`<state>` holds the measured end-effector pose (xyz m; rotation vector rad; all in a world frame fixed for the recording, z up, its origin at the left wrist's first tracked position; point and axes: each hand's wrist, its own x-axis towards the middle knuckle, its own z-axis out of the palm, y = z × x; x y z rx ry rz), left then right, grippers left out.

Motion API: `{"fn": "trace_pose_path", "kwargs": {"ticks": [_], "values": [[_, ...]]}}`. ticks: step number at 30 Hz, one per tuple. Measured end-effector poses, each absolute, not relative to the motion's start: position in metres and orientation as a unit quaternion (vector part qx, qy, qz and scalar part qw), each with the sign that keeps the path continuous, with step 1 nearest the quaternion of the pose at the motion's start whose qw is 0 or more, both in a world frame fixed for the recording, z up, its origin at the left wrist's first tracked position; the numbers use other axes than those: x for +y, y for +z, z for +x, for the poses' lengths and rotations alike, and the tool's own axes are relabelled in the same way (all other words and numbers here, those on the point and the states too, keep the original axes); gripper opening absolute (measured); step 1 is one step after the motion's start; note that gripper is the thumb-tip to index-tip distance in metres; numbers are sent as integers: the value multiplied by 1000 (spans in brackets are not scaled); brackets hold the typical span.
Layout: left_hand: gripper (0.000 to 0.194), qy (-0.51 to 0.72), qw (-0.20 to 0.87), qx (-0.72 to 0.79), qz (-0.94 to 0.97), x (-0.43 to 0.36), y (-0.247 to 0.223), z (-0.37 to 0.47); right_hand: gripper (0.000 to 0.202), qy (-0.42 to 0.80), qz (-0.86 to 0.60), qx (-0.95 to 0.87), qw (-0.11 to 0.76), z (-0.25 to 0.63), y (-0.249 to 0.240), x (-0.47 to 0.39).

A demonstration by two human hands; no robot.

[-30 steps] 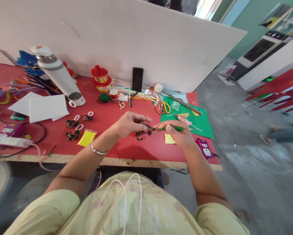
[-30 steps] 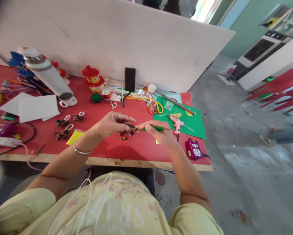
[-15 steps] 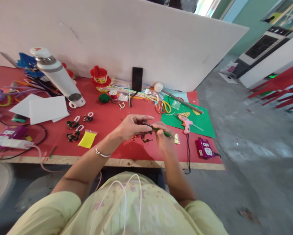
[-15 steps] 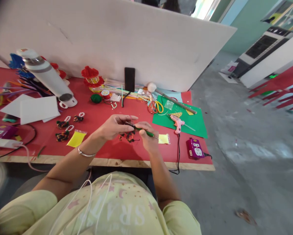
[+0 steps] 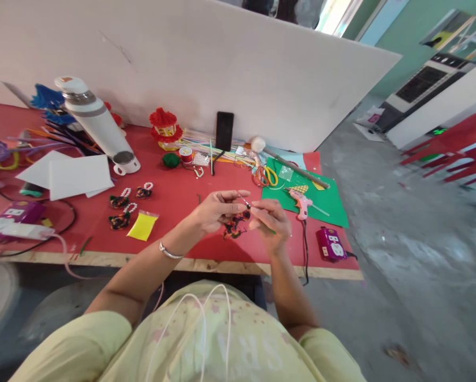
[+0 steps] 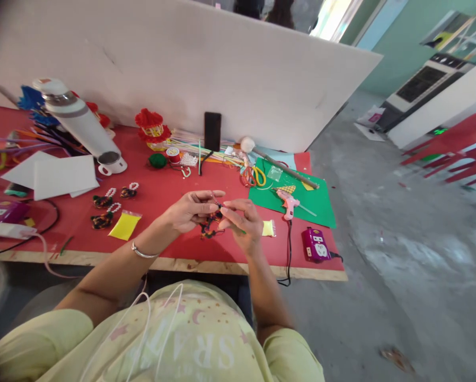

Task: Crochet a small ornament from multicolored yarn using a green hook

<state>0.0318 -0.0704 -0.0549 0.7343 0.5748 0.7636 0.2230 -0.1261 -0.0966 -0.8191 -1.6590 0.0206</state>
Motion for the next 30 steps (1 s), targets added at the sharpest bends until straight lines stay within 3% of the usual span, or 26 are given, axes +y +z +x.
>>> {"fn": "trace_pose_path", "kwargs": {"ticks": [5,16,20,23,25,28,30], "values": [[50,372,804,274,374,-63,-50,20,34,143,-331,-753,551,246,-68,-128],[45,325,779,270,463,-58,-49,15,24,228,-335,-754,518,262,-47,-133],[46,307,765,271,497,-57,-47,14,20,286,-357,-706,541,264,-52,-133],[49,330,739,267,523,-62,-50,22,27,310,-377,-645,588,250,-68,-133],[51,387,689,287,542,-69,-55,33,28,267,-405,-614,623,234,-82,-135],[49,505,554,360,555,-82,-62,52,21,68,-453,-625,632,209,-101,-137],[53,532,558,368,520,-87,-64,59,28,-49,-442,-624,642,196,-109,-135]]}}
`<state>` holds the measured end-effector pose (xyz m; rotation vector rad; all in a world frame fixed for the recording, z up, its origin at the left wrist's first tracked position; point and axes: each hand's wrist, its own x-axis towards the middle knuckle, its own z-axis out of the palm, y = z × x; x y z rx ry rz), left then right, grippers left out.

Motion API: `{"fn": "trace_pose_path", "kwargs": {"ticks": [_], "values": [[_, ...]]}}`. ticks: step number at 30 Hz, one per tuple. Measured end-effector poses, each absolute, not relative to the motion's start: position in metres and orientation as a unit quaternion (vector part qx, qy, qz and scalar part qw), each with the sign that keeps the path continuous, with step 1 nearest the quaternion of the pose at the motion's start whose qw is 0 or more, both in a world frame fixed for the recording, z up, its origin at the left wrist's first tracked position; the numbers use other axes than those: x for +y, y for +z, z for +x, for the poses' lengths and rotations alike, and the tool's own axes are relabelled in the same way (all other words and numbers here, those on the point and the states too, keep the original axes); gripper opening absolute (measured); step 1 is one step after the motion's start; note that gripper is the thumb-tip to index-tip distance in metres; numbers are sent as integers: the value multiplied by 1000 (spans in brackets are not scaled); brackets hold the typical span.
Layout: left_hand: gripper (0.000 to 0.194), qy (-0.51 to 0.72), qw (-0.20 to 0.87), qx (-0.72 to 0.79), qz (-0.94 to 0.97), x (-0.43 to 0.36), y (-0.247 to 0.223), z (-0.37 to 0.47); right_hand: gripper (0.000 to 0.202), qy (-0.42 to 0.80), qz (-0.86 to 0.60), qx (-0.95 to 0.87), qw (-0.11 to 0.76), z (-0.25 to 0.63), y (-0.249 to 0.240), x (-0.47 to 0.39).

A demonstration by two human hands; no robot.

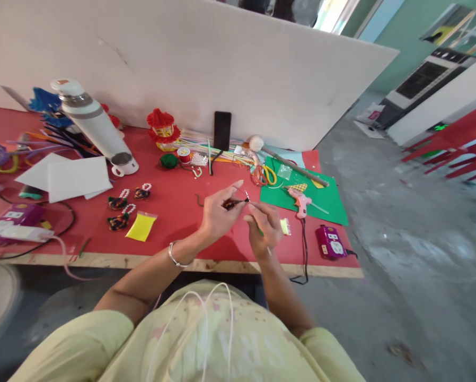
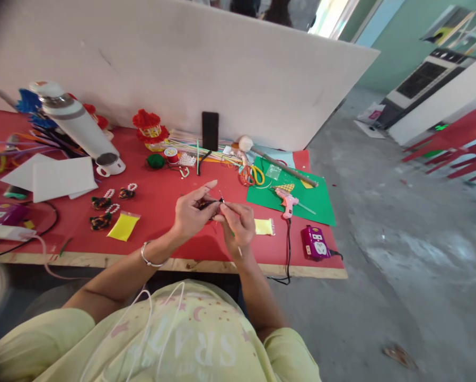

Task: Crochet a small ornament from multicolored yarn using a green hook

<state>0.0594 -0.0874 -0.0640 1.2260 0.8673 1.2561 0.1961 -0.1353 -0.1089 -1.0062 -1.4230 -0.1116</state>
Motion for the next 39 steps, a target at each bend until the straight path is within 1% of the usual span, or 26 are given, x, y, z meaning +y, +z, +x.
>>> {"fn": "trace_pose_path", "kwargs": {"ticks": [1,3,5,7,10,13,17,20,23,24,26,27,28,30,31,33,34,36,37,39], "values": [[55,521,597,358,493,-88,-63,61,31,-82,-430,-617,655,193,-111,-134],[58,456,711,319,429,-85,-58,57,28,-84,-407,-610,675,192,-111,-129],[55,379,790,280,391,-78,-52,47,25,-25,-383,-627,678,201,-106,-125],[52,335,816,272,386,-70,-46,34,27,53,-349,-666,657,215,-95,-123],[50,322,810,282,400,-62,-43,20,29,132,-313,-721,604,238,-76,-123],[47,321,795,288,426,-60,-46,16,30,152,-298,-753,567,251,-58,-125],[46,301,790,282,453,-57,-48,16,28,175,-296,-770,537,260,-45,-129],[47,280,785,279,476,-53,-48,13,26,220,-304,-761,529,267,-42,-130],[48,276,766,280,508,-52,-49,12,19,290,-329,-731,523,271,-47,-130],[48,283,757,280,518,-53,-50,13,18,313,-334,-716,527,269,-51,-130],[51,313,734,282,533,-58,-54,20,23,335,-344,-673,563,259,-63,-130],[52,337,719,284,537,-62,-57,26,26,328,-357,-645,591,251,-71,-130],[57,365,701,293,539,-67,-61,32,26,292,-376,-611,632,242,-79,-131],[67,423,644,319,552,-78,-67,45,19,199,-442,-604,633,224,-94,-135],[66,453,606,342,558,-82,-70,51,18,137,-462,-606,633,215,-100,-137],[65,497,557,368,554,-90,-74,60,25,26,-481,-615,624,202,-111,-139],[64,504,563,369,541,-92,-74,62,29,-17,-477,-614,629,196,-114,-139],[64,478,640,345,493,-92,-72,61,32,-61,-458,-598,656,190,-117,-137],[63,448,693,325,461,-90,-69,59,30,-56,-443,-584,678,189,-116,-135],[58,371,783,286,408,-83,-62,50,21,14,-400,-566,721,194,-111,-129]]}}
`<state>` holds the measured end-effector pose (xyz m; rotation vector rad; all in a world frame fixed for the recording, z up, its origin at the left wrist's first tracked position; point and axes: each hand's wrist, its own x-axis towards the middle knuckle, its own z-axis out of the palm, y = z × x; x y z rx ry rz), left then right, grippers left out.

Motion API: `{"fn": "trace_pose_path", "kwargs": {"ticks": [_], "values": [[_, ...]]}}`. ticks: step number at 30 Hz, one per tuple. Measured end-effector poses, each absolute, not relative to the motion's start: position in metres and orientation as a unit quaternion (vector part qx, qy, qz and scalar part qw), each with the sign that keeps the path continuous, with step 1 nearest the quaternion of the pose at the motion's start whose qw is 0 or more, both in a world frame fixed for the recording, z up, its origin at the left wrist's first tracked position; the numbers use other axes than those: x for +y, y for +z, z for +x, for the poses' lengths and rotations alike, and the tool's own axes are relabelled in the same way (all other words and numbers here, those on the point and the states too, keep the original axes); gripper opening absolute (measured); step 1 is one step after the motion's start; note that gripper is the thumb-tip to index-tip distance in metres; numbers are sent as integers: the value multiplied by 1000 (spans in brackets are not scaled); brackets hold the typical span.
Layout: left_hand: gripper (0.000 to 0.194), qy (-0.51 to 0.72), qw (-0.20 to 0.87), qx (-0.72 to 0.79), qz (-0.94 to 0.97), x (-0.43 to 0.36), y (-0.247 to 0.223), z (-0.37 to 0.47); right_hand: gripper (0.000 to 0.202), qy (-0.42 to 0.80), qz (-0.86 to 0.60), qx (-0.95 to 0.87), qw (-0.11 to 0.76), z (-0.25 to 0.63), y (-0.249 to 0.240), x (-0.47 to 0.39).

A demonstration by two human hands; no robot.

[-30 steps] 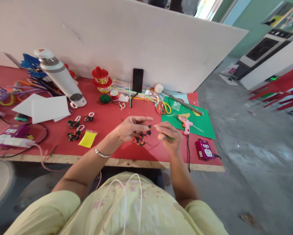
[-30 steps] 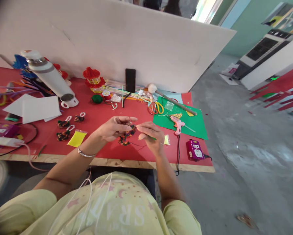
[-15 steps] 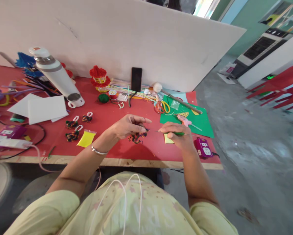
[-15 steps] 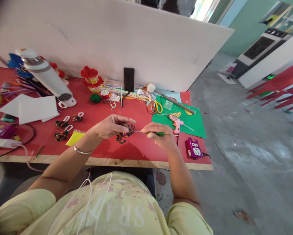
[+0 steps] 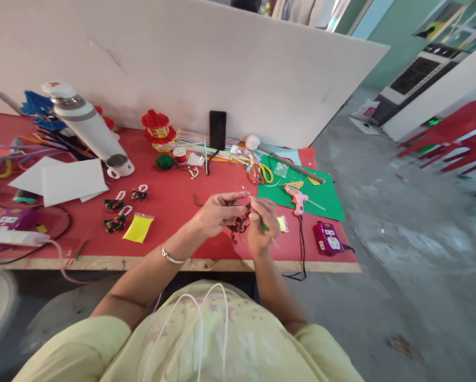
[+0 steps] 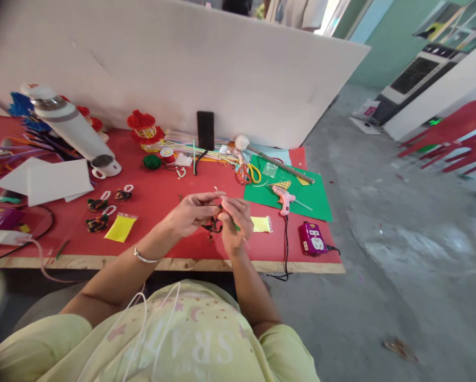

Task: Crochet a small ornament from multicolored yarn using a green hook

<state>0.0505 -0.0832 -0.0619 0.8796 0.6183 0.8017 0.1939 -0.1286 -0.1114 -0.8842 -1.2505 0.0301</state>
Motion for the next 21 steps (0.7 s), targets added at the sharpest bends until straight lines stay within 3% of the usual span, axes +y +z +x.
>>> {"fn": "trace_pose_path", "kwargs": {"ticks": [4,8,11,16,19,21], "values": [[51,322,791,263,449,-71,-48,29,25,245,-313,-601,694,226,-91,-114],[50,309,728,292,539,-66,-42,20,22,381,-267,-708,532,265,-63,-107],[50,301,691,311,578,-65,-41,22,21,415,-277,-747,440,281,-39,-106],[43,341,617,367,608,-64,-44,30,18,286,-331,-833,338,284,-13,-107],[42,379,607,394,577,-62,-44,32,17,143,-333,-863,353,271,-25,-113],[46,386,664,376,518,-60,-43,33,24,36,-349,-856,379,257,-45,-120]]}}
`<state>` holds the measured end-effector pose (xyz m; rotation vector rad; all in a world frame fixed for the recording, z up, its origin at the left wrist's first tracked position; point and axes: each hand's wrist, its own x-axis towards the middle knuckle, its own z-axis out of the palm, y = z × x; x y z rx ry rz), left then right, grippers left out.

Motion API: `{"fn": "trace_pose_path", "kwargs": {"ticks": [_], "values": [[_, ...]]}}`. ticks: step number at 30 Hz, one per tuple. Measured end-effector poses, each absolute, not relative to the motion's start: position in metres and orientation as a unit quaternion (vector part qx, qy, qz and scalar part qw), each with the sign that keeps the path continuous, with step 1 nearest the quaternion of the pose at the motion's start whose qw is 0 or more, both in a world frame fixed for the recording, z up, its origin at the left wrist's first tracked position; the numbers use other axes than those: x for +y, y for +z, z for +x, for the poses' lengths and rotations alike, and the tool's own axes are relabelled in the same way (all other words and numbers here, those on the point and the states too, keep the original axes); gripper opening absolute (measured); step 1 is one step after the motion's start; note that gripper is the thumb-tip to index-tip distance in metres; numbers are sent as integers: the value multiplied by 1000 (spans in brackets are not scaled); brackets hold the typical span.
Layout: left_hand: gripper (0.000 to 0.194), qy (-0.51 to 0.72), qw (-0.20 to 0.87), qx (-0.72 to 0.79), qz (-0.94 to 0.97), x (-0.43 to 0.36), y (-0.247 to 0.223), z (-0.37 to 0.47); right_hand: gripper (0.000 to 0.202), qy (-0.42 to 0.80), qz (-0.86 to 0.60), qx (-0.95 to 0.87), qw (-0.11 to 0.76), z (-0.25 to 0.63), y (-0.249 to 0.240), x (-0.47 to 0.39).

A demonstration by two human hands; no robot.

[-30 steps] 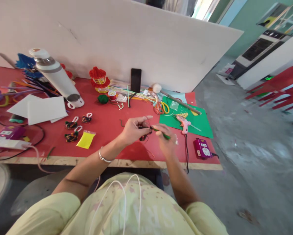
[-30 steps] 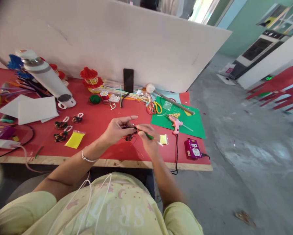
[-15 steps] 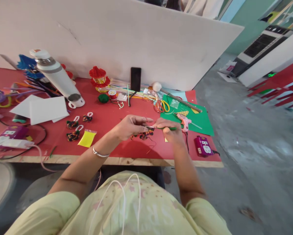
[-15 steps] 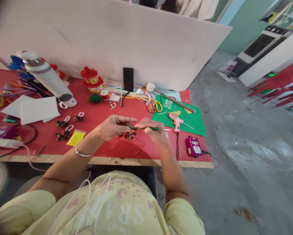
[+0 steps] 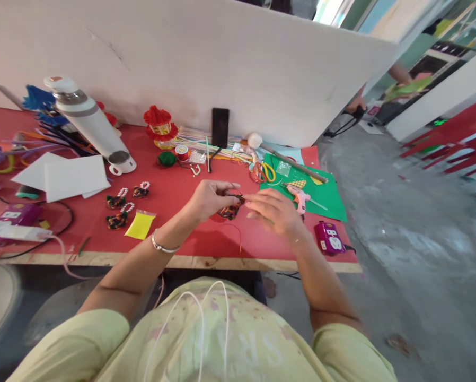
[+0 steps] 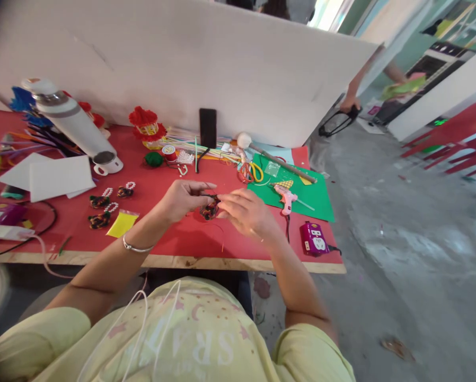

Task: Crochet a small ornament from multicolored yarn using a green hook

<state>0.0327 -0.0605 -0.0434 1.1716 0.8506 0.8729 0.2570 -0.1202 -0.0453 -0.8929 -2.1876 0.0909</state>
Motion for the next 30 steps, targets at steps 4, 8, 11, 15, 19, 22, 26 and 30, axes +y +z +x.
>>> {"fn": "trace_pose_path", "kwargs": {"ticks": [4,8,11,15,19,22,26,30], "values": [[46,325,798,304,407,-60,-40,34,30,-111,-390,-775,485,230,-89,-135],[39,270,818,294,416,-57,-37,30,25,-26,-350,-768,536,232,-87,-135],[36,273,753,331,498,-52,-35,22,26,115,-323,-812,472,249,-57,-132],[37,260,695,345,575,-49,-31,18,15,259,-342,-789,440,267,-26,-128],[40,253,727,300,564,-52,-33,24,29,457,-335,-645,512,260,-43,-121],[42,302,754,271,516,-57,-37,32,41,448,-334,-554,618,239,-71,-120],[48,339,757,273,488,-60,-45,37,26,252,-402,-596,648,216,-89,-128],[51,390,708,293,512,-61,-54,37,18,160,-423,-634,628,210,-88,-135]]}}
